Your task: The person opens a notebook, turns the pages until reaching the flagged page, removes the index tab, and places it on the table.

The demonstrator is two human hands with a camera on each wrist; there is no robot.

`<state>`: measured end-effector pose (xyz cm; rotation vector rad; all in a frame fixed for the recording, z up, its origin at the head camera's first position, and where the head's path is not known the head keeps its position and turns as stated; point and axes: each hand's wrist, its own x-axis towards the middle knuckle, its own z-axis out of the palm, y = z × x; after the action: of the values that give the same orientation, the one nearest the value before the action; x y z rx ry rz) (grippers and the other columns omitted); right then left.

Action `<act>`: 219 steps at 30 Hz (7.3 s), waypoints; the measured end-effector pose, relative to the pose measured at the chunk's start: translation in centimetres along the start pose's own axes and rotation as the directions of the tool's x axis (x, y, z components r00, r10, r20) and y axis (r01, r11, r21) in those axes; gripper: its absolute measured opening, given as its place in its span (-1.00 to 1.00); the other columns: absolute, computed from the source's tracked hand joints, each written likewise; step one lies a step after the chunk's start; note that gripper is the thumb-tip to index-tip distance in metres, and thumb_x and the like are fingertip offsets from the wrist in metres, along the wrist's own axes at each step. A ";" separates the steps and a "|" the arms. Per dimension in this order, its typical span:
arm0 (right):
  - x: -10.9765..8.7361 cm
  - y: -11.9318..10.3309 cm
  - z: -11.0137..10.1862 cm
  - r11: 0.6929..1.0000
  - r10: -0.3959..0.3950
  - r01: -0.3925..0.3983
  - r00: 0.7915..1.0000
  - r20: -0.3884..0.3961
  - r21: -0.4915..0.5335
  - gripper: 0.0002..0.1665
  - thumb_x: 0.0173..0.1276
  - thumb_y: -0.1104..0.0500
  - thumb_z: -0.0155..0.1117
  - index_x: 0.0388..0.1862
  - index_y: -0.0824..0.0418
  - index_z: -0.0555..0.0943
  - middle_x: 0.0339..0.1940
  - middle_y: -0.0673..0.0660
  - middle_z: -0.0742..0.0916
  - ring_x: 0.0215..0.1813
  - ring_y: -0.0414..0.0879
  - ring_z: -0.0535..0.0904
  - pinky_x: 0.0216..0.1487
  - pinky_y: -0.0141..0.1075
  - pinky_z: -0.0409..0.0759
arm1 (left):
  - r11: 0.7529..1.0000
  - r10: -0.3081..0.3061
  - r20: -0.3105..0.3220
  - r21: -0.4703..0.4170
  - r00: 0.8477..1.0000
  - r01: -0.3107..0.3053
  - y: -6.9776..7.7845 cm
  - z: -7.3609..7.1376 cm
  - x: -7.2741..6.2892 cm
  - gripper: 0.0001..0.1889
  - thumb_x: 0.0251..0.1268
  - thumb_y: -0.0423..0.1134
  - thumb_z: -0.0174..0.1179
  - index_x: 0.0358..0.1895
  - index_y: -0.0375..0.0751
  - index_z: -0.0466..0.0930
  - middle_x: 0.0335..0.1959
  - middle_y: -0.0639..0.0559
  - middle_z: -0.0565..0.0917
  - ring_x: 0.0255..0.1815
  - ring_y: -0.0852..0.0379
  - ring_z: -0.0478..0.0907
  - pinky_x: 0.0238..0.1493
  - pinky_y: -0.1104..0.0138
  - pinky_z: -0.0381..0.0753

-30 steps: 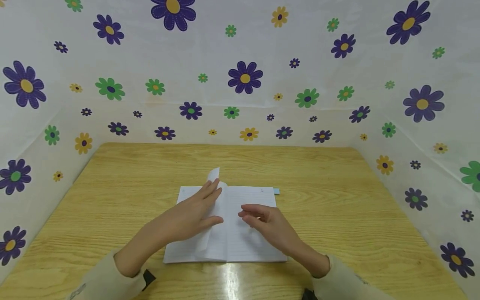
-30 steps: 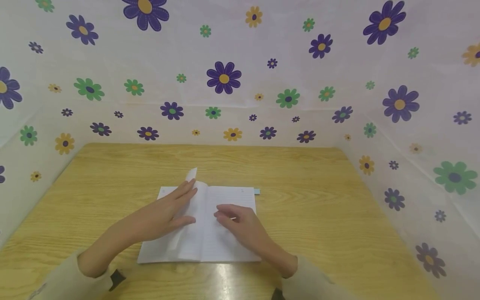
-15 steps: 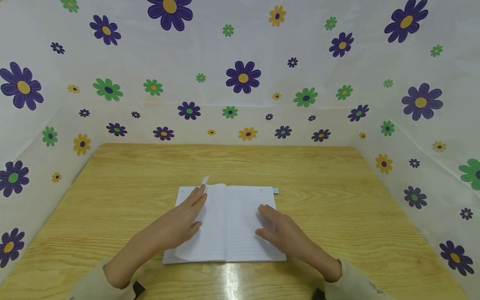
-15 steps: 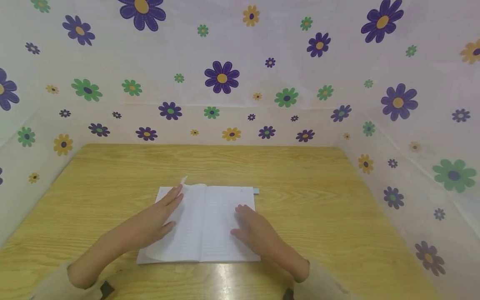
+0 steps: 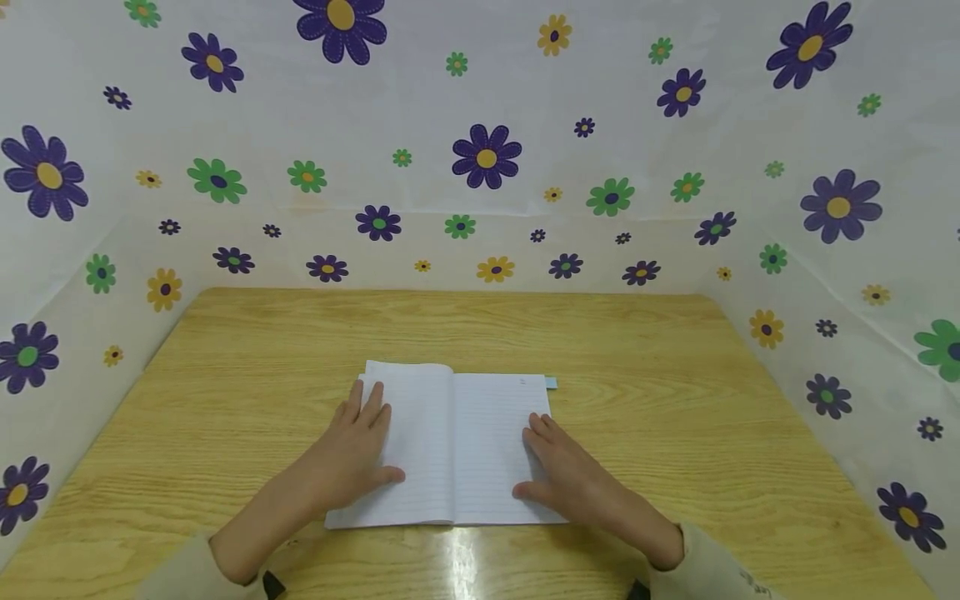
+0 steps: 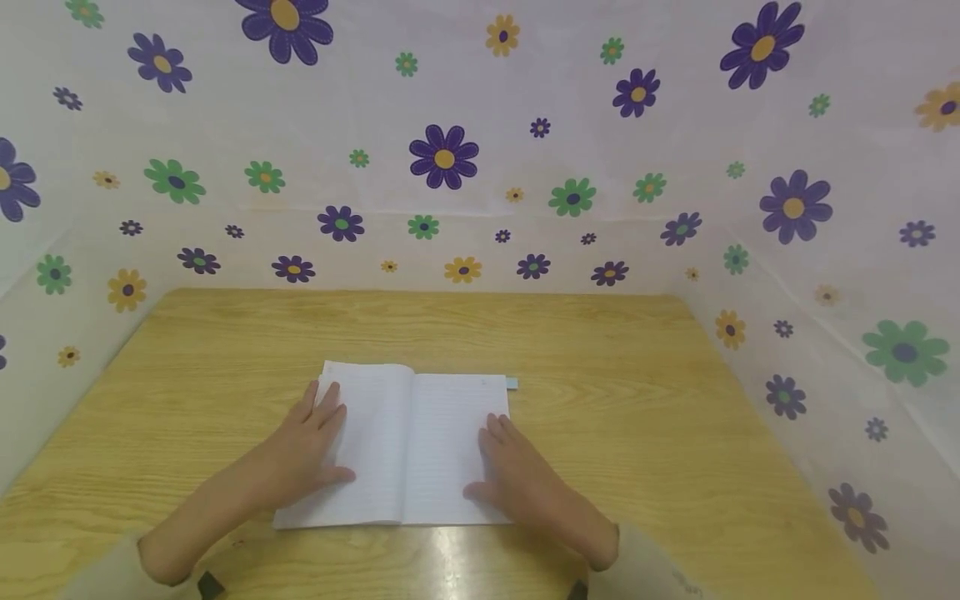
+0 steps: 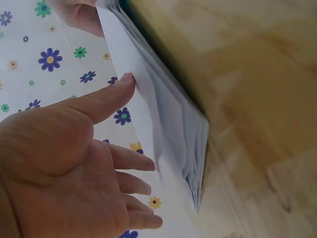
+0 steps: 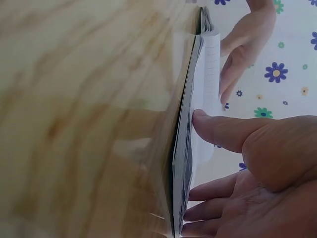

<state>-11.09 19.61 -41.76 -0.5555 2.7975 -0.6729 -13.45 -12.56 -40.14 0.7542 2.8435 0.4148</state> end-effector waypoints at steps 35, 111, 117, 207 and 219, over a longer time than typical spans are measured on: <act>0.0 -0.3 0.0 0.995 -0.009 0.009 1.000 0.004 -0.099 -0.04 0.30 -0.02 0.55 0.44 0.55 0.40 0.55 0.49 0.33 0.61 0.36 0.15 0.53 0.21 0.19 | 0.999 0.050 0.160 -0.029 0.986 -0.046 -1.2 1.6 -0.4 0.07 0.23 0.18 0.43 0.49 -0.64 0.19 0.59 -0.51 0.08 0.59 -0.51 -0.04 0.53 -0.17 0.13; -0.9 1.0 -3.2 0.506 0.145 -0.131 0.987 0.066 0.852 -0.36 0.54 0.32 0.23 0.44 0.65 0.30 0.17 0.39 0.71 0.09 0.03 0.72 0.10 -0.17 0.71 | 0.992 0.050 0.146 -0.119 0.988 -0.033 -3.5 0.6 -1.9 0.16 0.12 0.18 0.48 0.50 -0.67 0.13 0.58 -0.56 0.02 0.60 -0.51 -0.08 0.50 -0.25 0.11; -1.1 1.0 -3.5 0.500 0.152 -0.129 0.987 0.060 0.856 -0.41 0.54 0.32 0.23 0.39 0.64 0.36 0.08 0.33 0.76 0.04 0.01 0.75 0.08 -0.14 0.72 | 0.992 0.055 0.145 -0.123 0.988 -0.037 -3.4 0.5 -1.9 0.16 0.12 0.18 0.48 0.49 -0.69 0.13 0.58 -0.57 0.03 0.59 -0.52 -0.07 0.50 -0.25 0.12; 3.7 -4.4 1.8 0.261 -0.036 -0.057 0.997 0.069 0.964 -0.61 0.59 0.26 0.20 0.16 0.59 0.60 -0.26 0.06 0.77 -0.34 -0.20 0.65 -0.27 -0.37 0.69 | 0.942 0.315 -0.149 -0.072 0.937 -0.328 3.9 -2.2 3.5 -0.14 0.54 0.19 0.12 0.61 -0.38 0.13 0.69 -0.21 -0.05 0.69 -0.20 -0.18 0.57 -0.03 0.10; 3.8 -4.6 1.7 0.262 -0.045 -0.060 0.996 0.075 0.963 -0.71 0.63 0.27 0.13 0.02 0.50 0.68 -0.36 0.02 0.72 -0.36 -0.22 0.62 -0.29 -0.40 0.68 | 0.945 0.298 -0.074 -0.122 0.952 -0.305 4.1 -2.0 3.5 -0.04 0.45 0.26 0.18 0.65 -0.30 0.06 0.71 -0.18 -0.18 0.69 -0.22 -0.27 0.57 -0.08 0.07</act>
<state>-12.58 13.62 -41.54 -0.2481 1.6706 -2.0502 -14.99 -7.78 -37.33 1.1719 2.7186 0.6686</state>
